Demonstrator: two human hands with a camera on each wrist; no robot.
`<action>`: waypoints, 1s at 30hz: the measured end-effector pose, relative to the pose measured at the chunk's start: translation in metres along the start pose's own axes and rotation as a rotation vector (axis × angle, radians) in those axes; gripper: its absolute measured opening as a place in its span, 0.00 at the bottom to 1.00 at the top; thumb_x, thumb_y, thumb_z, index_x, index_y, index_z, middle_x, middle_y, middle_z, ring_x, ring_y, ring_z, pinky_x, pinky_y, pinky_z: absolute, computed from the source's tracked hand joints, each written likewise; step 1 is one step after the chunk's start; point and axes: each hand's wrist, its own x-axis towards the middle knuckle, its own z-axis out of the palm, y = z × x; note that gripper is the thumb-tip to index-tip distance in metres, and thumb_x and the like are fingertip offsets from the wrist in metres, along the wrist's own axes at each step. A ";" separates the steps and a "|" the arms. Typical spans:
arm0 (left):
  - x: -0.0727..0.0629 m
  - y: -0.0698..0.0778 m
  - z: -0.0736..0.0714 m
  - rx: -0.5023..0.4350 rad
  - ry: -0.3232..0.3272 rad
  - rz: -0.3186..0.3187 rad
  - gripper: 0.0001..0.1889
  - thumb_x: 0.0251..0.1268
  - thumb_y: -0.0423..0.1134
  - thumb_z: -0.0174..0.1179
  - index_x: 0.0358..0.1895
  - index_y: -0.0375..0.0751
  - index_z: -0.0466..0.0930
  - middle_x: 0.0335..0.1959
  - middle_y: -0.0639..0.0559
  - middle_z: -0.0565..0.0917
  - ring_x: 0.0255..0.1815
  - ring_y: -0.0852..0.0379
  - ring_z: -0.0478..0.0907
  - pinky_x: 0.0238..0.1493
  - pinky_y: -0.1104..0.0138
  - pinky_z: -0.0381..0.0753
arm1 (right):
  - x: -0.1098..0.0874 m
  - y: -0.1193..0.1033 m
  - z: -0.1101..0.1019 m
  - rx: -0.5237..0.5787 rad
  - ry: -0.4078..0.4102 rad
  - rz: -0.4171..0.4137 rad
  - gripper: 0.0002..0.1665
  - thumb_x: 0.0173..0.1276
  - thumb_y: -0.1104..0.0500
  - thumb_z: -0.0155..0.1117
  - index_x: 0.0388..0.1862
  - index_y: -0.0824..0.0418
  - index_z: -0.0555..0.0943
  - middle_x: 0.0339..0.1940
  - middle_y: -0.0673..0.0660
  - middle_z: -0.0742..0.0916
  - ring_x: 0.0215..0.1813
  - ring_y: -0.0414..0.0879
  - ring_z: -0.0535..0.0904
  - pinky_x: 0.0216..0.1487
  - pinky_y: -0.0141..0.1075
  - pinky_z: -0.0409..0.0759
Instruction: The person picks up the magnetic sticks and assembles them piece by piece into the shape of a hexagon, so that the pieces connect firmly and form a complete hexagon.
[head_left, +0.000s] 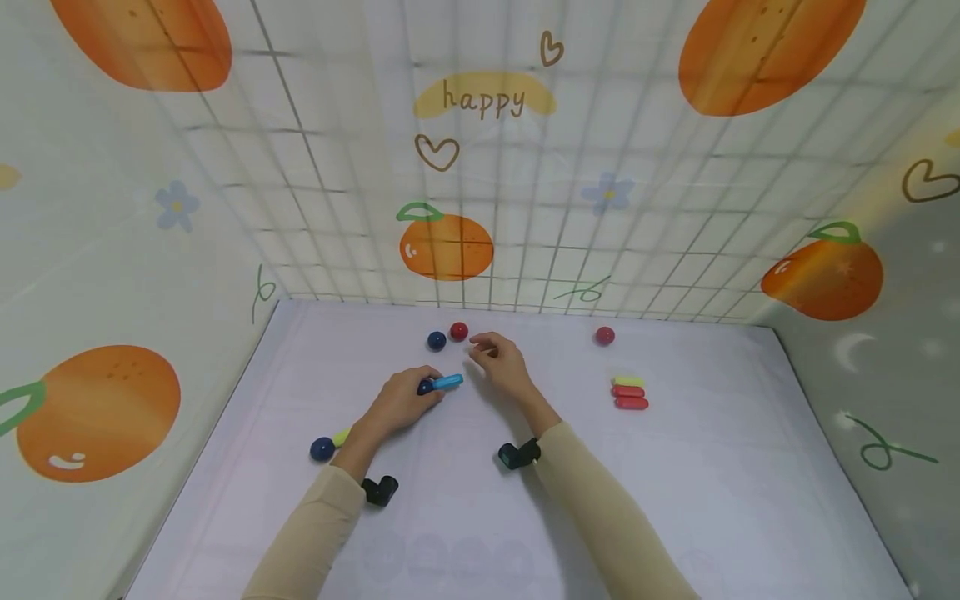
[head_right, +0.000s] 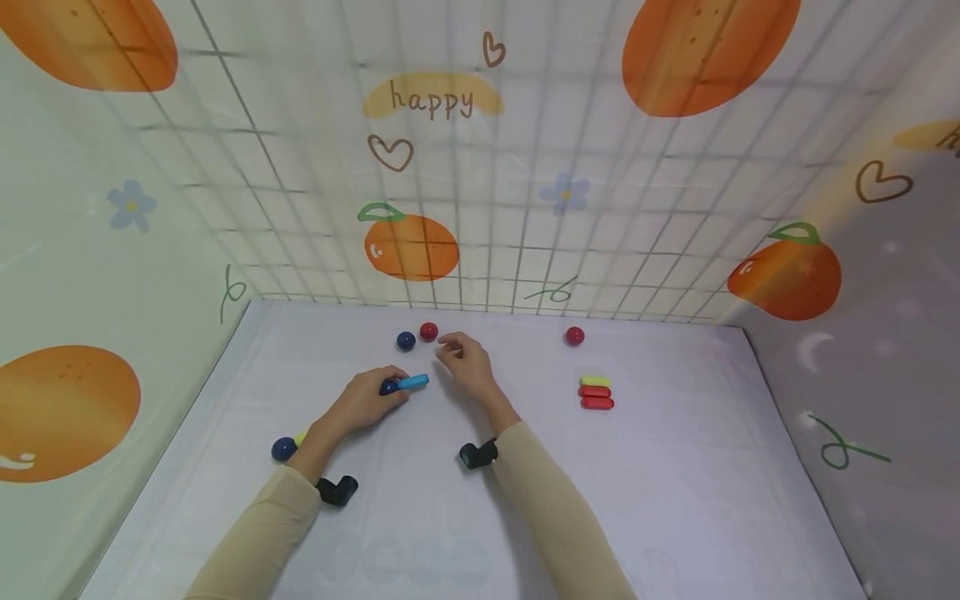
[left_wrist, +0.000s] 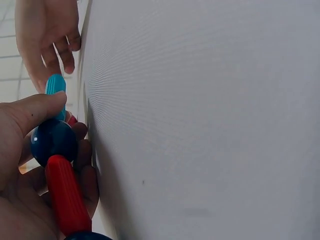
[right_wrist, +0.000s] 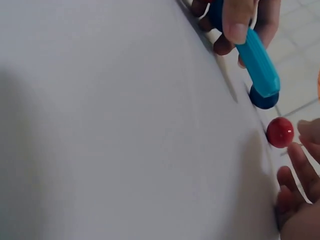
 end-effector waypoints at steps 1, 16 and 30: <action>0.000 0.000 0.000 0.000 -0.001 -0.001 0.15 0.68 0.45 0.66 0.56 0.49 0.82 0.53 0.48 0.83 0.55 0.47 0.78 0.58 0.48 0.75 | 0.003 0.001 0.001 0.013 0.024 0.005 0.15 0.72 0.60 0.65 0.56 0.62 0.82 0.42 0.54 0.85 0.46 0.49 0.79 0.46 0.38 0.78; 0.001 -0.004 -0.002 0.015 -0.003 0.013 0.16 0.68 0.46 0.66 0.56 0.49 0.82 0.53 0.48 0.83 0.56 0.46 0.78 0.57 0.47 0.75 | 0.029 -0.001 0.021 -0.078 0.144 0.103 0.23 0.70 0.55 0.68 0.62 0.58 0.80 0.46 0.59 0.86 0.48 0.52 0.81 0.52 0.43 0.78; -0.002 -0.002 -0.002 -0.013 0.005 0.002 0.15 0.67 0.45 0.66 0.55 0.50 0.83 0.53 0.49 0.83 0.56 0.46 0.78 0.57 0.47 0.75 | 0.033 -0.011 0.036 -0.422 0.163 0.179 0.28 0.68 0.43 0.67 0.65 0.47 0.79 0.43 0.55 0.84 0.50 0.58 0.74 0.53 0.54 0.67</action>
